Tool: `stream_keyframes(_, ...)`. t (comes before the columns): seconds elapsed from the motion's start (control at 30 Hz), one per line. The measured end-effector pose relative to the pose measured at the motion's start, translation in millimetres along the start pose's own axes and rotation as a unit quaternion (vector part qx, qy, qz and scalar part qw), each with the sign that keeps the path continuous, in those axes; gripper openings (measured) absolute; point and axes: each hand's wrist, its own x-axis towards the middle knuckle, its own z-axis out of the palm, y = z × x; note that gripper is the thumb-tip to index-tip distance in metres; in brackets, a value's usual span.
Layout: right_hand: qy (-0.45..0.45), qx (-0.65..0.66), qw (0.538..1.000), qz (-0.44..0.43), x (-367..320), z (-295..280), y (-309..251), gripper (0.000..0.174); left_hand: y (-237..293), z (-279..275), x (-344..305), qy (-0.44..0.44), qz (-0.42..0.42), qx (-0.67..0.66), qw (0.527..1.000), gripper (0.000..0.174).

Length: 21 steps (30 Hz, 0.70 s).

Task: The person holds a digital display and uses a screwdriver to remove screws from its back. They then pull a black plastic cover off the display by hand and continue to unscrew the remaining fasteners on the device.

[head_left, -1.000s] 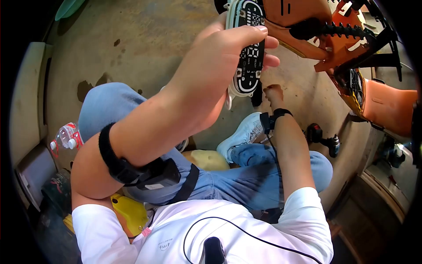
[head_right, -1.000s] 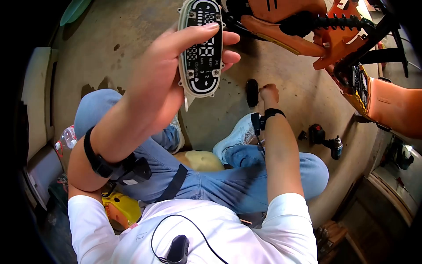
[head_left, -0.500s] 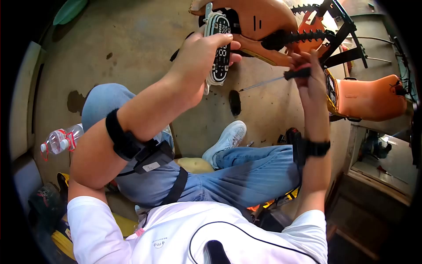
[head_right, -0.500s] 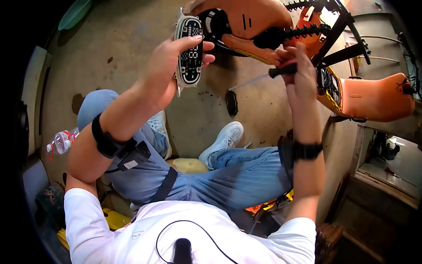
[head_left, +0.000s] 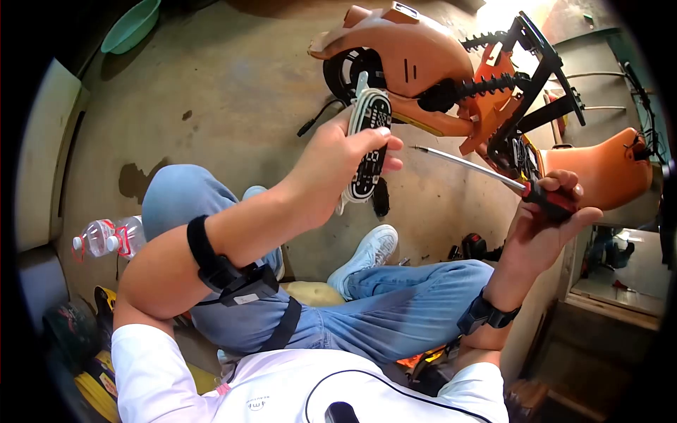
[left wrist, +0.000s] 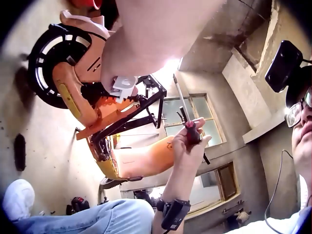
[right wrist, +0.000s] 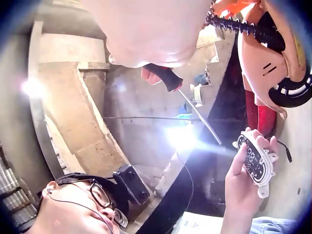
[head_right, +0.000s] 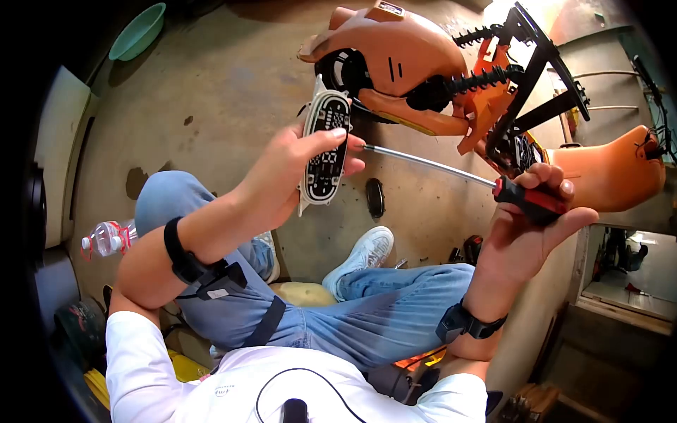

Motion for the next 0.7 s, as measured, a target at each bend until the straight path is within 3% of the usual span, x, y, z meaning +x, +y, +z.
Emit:
stream_keyframes(0.2, -0.034, 0.000, 0.998, -0.044, -10, 0, 2, 0.053, -18, 7, -2, -0.067, -0.027, 0.047, 0.996, 0.033)
stream_keyframes(0.27, -0.058, -0.060, 0.993, -0.085, -13, -1, 4, 0.054, -21, 8, -2, -0.087, -0.020, 0.065, 0.994, 0.033)
stream_keyframes(0.33, -0.056, -0.036, 0.994, -0.090, -14, -2, 5, 0.055, -21, 10, -3, -0.090, -0.026, 0.065, 0.993, 0.035)
stream_keyframes(0.5, -0.152, -0.048, 0.978, -0.133, -13, -7, 2, 0.058, -21, 11, -2, -0.093, -0.031, 0.061, 0.993, 0.040)
stream_keyframes(0.6, -0.129, 0.007, 0.984, -0.120, -14, -4, 1, 0.059, -23, 10, -1, -0.095, -0.020, 0.060, 0.993, 0.043)
stream_keyframes(0.7, -0.143, -0.018, 0.981, -0.127, -13, -5, 2, 0.060, -23, 10, -1, -0.090, -0.025, 0.074, 0.993, 0.043)
